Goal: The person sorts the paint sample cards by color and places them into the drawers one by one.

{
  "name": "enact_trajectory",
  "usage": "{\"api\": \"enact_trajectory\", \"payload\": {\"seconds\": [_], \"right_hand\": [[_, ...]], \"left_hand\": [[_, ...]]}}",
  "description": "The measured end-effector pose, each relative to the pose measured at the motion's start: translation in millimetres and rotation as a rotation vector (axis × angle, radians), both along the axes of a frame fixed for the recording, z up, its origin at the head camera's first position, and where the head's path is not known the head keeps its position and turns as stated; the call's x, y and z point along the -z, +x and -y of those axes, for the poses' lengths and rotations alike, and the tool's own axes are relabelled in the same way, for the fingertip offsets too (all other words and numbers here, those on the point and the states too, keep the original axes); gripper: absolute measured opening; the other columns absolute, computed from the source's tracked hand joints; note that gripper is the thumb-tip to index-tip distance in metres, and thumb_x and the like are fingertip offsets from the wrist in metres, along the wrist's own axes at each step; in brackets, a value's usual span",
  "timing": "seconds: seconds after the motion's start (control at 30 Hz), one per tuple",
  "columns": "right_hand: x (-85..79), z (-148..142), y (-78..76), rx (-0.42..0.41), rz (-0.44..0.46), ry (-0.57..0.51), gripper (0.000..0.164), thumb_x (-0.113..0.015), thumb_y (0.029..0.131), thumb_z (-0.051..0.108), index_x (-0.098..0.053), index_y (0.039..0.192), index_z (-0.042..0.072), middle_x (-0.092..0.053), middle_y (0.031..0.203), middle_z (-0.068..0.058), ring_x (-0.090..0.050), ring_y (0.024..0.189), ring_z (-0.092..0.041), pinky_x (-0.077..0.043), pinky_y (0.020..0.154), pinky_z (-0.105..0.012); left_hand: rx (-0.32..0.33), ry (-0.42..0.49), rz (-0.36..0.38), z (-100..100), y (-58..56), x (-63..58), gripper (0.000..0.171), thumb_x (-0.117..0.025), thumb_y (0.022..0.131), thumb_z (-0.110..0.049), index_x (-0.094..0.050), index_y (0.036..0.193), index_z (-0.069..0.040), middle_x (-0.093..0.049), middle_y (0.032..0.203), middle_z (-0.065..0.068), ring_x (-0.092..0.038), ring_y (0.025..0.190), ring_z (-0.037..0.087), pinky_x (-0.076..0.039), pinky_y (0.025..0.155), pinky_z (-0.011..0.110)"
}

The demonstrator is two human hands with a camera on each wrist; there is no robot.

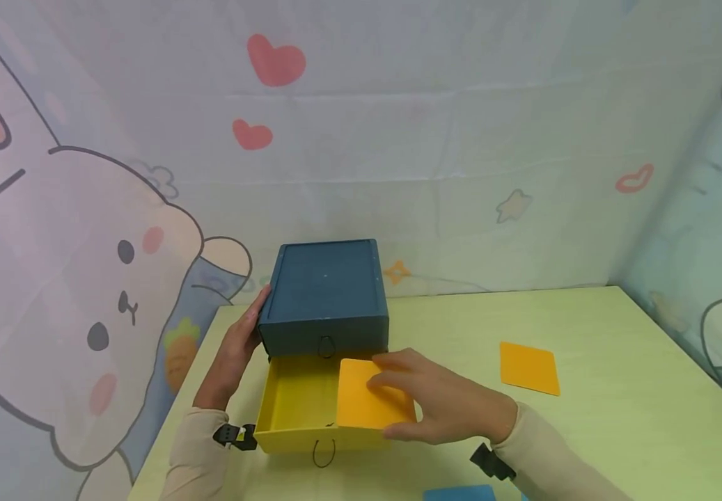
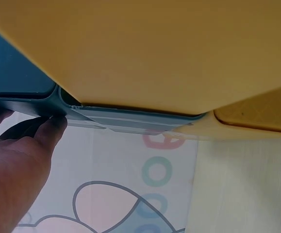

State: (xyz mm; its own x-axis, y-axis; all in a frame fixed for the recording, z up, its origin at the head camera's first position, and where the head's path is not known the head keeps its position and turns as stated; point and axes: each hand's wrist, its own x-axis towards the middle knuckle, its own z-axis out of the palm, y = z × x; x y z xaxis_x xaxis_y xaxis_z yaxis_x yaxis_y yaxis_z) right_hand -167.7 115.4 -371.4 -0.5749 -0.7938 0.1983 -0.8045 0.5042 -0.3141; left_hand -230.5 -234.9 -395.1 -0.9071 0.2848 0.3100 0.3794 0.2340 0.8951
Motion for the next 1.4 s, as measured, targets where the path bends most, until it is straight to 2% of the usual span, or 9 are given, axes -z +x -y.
{"api": "enact_trajectory", "payload": {"seconds": [0.27, 0.5, 0.77, 0.9, 1.1, 1.2, 1.4], "right_hand": [[-3.0, 27.5, -10.1, -0.032, 0.016, 0.051, 0.054, -0.068, 0.092, 0.050, -0.061, 0.134, 0.016, -0.048, 0.153, -0.010, -0.047, 0.139, -0.027, -0.044, 0.116, -0.042], [3.7, 45.5, -21.7, -0.048, 0.052, 0.067, 0.054, -0.068, 0.092, 0.050, -0.062, 0.133, 0.016, -0.052, 0.151, -0.009, -0.050, 0.137, -0.025, -0.044, 0.115, -0.039], [11.1, 57.4, -31.6, -0.009, 0.092, 0.120, 0.053, -0.066, 0.093, 0.050, -0.063, 0.133, 0.015, -0.058, 0.145, -0.007, -0.052, 0.135, -0.026, -0.044, 0.115, -0.041], [11.9, 63.5, -33.5, 0.000, 0.051, 0.169, 0.054, -0.065, 0.094, 0.048, -0.060, 0.136, 0.015, -0.057, 0.144, -0.007, -0.056, 0.127, -0.025, -0.047, 0.111, -0.038], [13.8, 72.9, -35.6, -0.017, -0.104, 0.273, 0.059, -0.070, 0.092, 0.047, -0.054, 0.140, 0.015, -0.057, 0.135, -0.007, -0.059, 0.108, -0.023, -0.052, 0.098, -0.032], [18.1, 76.7, -37.1, -0.012, -0.150, 0.305, 0.061, -0.072, 0.089, 0.048, -0.055, 0.138, 0.016, -0.059, 0.130, -0.006, -0.059, 0.101, -0.021, -0.054, 0.090, -0.029], [27.7, 82.0, -41.4, 0.029, -0.213, 0.357, 0.064, -0.075, 0.086, 0.052, -0.056, 0.137, 0.019, -0.061, 0.125, -0.004, -0.060, 0.096, -0.020, -0.056, 0.081, -0.028]], "left_hand": [[0.003, 0.008, -0.003, -1.5, 0.8, -0.2, 0.057, -0.014, 0.111, -0.043, -0.012, 0.164, -0.021, -0.006, 0.171, 0.010, -0.011, 0.157, 0.042, -0.015, 0.123, 0.066], [-0.001, 0.007, 0.010, -1.4, 1.4, 0.2, 0.057, -0.015, 0.111, -0.043, -0.011, 0.164, -0.020, -0.006, 0.171, 0.010, -0.012, 0.156, 0.043, -0.015, 0.123, 0.067], [-0.004, 0.015, 0.014, -2.0, 2.8, 0.9, 0.057, -0.015, 0.111, -0.043, -0.012, 0.164, -0.021, -0.006, 0.171, 0.011, -0.012, 0.156, 0.044, -0.014, 0.123, 0.068], [0.001, 0.016, 0.012, -2.3, 2.0, -0.3, 0.057, -0.015, 0.111, -0.043, -0.012, 0.163, -0.021, -0.006, 0.171, 0.011, -0.012, 0.156, 0.043, -0.015, 0.123, 0.068], [0.002, 0.013, 0.014, -2.5, 1.1, -1.9, 0.059, -0.015, 0.111, -0.043, -0.010, 0.163, -0.017, -0.005, 0.171, 0.012, -0.012, 0.156, 0.044, -0.014, 0.122, 0.068], [-0.004, 0.009, 0.014, -2.2, 1.9, -1.5, 0.059, -0.015, 0.111, -0.043, -0.011, 0.163, -0.017, -0.005, 0.171, 0.012, -0.012, 0.156, 0.044, -0.015, 0.122, 0.068], [-0.007, 0.011, 0.010, -2.2, 2.0, -1.4, 0.058, -0.016, 0.111, -0.043, -0.011, 0.163, -0.018, -0.006, 0.171, 0.012, -0.011, 0.156, 0.043, -0.015, 0.123, 0.067]]}}
